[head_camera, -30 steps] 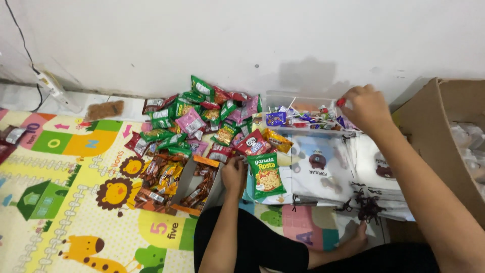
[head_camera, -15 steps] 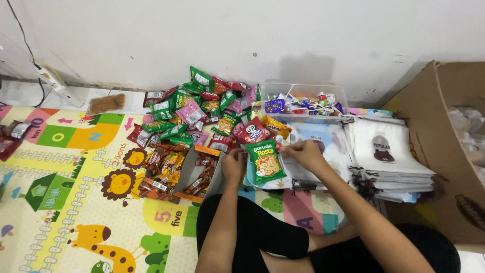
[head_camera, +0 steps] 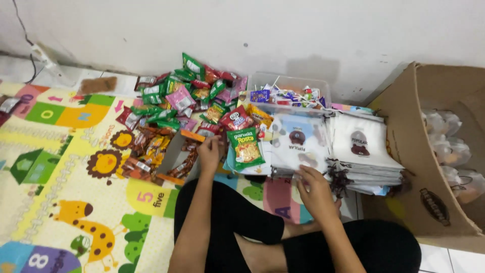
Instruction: Packing various small snack packets into decorative plastic bags while sitting on the floor.
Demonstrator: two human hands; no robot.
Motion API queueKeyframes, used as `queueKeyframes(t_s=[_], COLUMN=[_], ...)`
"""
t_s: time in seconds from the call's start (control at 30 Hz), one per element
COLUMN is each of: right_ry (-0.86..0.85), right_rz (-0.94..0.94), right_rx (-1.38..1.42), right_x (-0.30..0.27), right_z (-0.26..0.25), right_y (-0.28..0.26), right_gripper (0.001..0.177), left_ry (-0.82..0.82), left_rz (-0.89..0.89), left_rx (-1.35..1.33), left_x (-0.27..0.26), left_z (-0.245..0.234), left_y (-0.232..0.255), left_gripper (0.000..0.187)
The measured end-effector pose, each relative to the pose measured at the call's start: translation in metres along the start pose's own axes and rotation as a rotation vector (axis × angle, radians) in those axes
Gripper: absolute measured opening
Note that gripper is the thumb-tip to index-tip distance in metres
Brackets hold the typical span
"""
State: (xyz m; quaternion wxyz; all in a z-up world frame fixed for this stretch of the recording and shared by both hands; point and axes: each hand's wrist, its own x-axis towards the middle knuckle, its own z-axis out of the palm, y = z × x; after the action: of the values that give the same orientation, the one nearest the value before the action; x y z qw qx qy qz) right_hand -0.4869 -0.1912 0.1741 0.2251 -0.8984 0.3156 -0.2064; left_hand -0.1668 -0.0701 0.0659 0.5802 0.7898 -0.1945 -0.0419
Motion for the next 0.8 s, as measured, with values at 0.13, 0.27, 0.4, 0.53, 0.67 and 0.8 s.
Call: queueKeyframes(t_s=[0.13, 0.27, 0.4, 0.53, 0.67, 0.8], right_ry=[0.116, 0.179, 0.228, 0.265, 0.286, 0.245], right_rz=[-0.207, -0.223, -0.205, -0.164, -0.169, -0.102], right_rx=[0.121, 0.228, 0.347, 0.427, 0.466, 0.637], right_x=[-0.011, -0.012, -0.014, -0.014, -0.011, -0.012], right_z=[-0.004, -0.012, -0.019, -0.035, -0.049, -0.063], right_y=[-0.005, -0.016, -0.012, -0.01, 0.001, 0.007], right_gripper=[0.043, 0.04, 0.037, 0.035, 0.036, 0.038], left_ry=[0.145, 0.052, -0.236, -0.147, 0.067, 0.021], left_rz=[0.042, -0.104, -0.326, -0.35, -0.209, 0.031], left_rx=[0.064, 0.063, 0.051, 0.052, -0.201, -0.123], left_x=[-0.023, -0.041, -0.052, -0.069, -0.099, -0.125], left_z=[-0.021, -0.007, 0.013, -0.005, -0.017, -0.021], left_y=[0.059, 0.09, 0.075, 0.094, 0.129, 0.175], left_gripper=[0.039, 0.044, 0.1, 0.071, 0.056, 0.07])
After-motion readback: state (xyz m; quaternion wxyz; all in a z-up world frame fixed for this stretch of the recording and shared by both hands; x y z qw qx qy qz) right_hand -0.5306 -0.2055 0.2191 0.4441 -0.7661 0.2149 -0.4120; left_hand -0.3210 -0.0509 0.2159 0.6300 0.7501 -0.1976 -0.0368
